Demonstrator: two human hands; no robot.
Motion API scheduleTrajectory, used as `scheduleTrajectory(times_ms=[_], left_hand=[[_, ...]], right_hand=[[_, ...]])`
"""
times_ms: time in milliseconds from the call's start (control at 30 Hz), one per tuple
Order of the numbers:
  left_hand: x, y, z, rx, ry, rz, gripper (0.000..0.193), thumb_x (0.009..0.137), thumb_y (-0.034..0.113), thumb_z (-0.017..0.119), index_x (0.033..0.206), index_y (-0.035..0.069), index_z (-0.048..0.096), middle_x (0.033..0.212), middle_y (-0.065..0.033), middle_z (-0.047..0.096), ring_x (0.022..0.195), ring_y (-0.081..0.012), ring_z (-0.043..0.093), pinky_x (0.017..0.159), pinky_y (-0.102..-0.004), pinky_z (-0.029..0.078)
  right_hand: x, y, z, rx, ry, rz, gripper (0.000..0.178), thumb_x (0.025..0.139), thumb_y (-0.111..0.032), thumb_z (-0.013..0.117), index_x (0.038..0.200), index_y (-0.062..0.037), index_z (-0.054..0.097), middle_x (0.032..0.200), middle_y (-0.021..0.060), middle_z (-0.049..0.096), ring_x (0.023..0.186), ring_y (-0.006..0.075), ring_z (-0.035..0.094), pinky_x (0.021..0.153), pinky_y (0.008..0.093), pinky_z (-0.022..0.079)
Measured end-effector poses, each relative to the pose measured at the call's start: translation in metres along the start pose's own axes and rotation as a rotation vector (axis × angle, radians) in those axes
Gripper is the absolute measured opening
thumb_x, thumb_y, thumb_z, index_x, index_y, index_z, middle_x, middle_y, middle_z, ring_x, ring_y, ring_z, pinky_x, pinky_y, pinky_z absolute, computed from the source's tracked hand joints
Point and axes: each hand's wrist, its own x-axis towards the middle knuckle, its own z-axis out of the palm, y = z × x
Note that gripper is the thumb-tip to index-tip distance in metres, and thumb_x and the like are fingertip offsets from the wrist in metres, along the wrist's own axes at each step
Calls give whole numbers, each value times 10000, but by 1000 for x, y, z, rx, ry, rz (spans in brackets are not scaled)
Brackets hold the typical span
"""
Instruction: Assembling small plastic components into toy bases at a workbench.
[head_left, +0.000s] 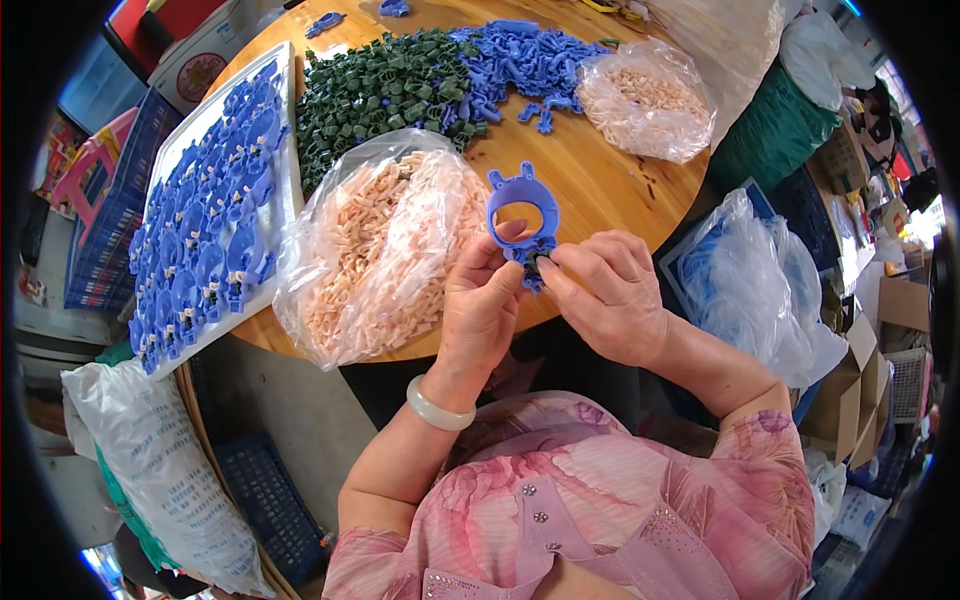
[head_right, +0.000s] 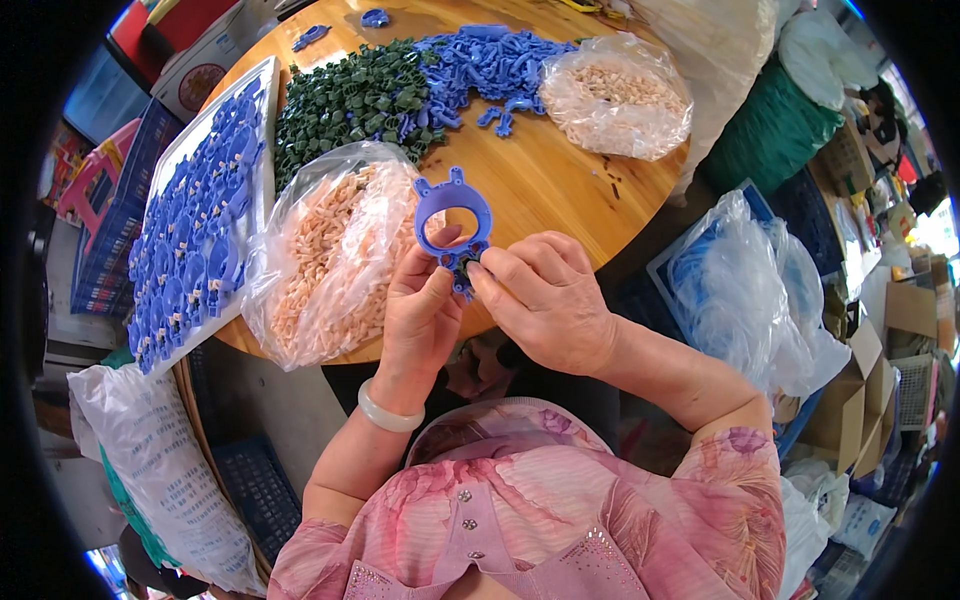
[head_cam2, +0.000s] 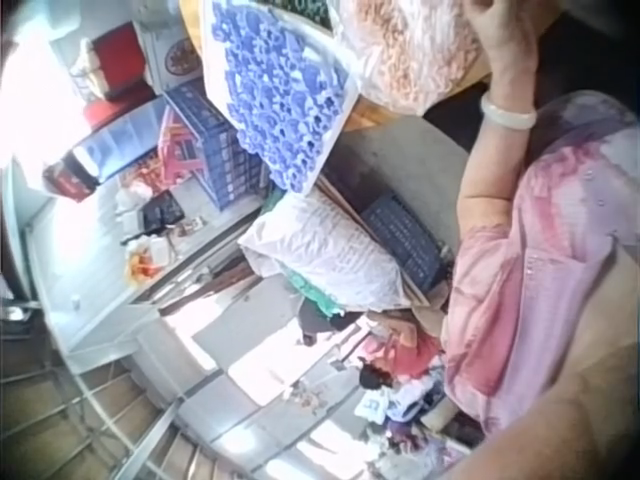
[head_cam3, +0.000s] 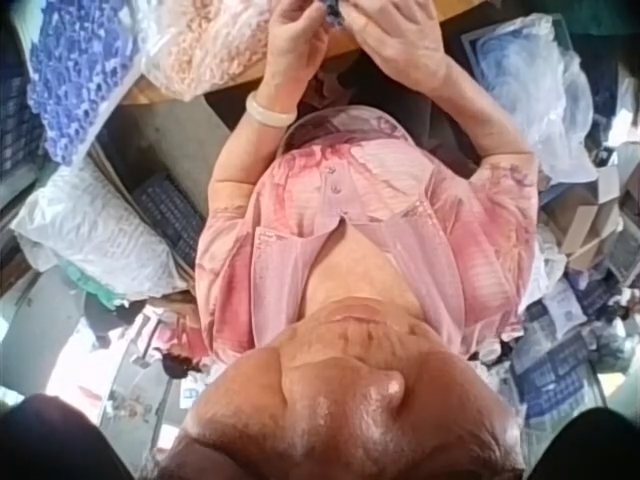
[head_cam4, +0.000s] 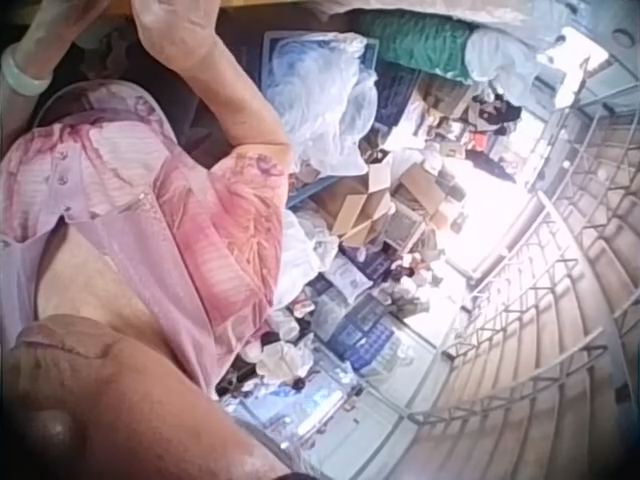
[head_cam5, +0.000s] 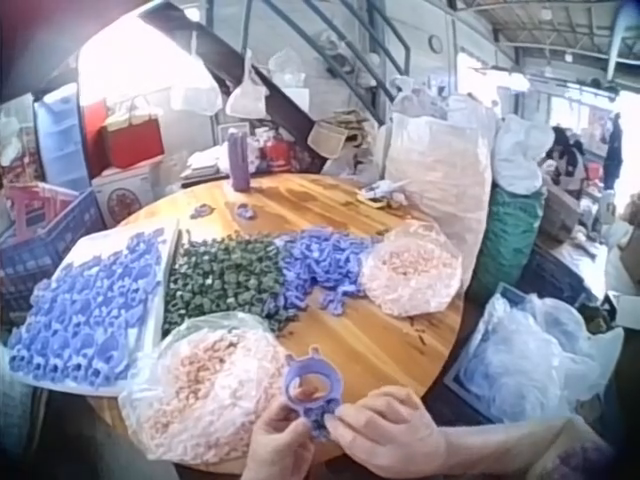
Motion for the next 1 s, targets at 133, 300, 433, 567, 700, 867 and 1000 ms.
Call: scheduleTrajectory(times_ms=[133,300,433,567,700,867,1000], left_hand=[[-2,-2,-2,88,24,31,375,855,21,589,1217,1,492,1144,-83,577,1015,-157,573,862,-270,471],[-2,0,-3,52,-13,30,389,860,27,585,1232,1,475,1150,-87,572,1026,-160,571,876,-269,466],[-1,3,-1,3,-14,6,411,870,48,580,1256,1,447,1146,-94,572,1031,-171,573,882,-288,472],[-1,3,-2,-17,-24,-24,411,883,78,571,1262,-3,436,1144,-111,570,1034,-210,583,874,-305,483],[-1,8,1,-16,-46,-65,417,885,95,575,1264,-7,433,1146,-127,567,1040,-249,588,866,-314,488],[-1,9,1,-32,-48,-105,424,890,110,569,1273,-5,428,1146,-124,568,1035,-252,591,839,-303,495],[1,9,-4,-8,-76,-101,415,895,109,562,1275,2,431,1145,-115,570,1021,-224,595,797,-272,494]], right_hand=[[3,-4,1,68,-57,81,290,678,-144,634,954,-58,625,1020,40,534,884,212,523,788,368,389],[5,-4,4,147,12,132,285,676,-103,660,958,-74,636,1020,40,534,877,227,523,782,368,387],[5,-2,0,266,30,195,301,669,-89,680,967,-99,639,1029,47,537,888,235,526,780,370,392],[7,-2,1,181,15,151,304,668,-107,701,964,-116,633,1071,51,529,937,248,519,788,377,394],[9,-2,-2,187,-64,167,326,677,-101,713,993,-121,637,1134,82,512,997,279,504,836,389,397],[9,-2,0,161,-27,140,272,692,-156,705,946,-110,621,1090,52,514,968,251,502,796,386,388],[10,-4,-2,123,-93,110,272,707,-179,704,950,-93,617,1082,53,514,955,242,505,797,389,387]])
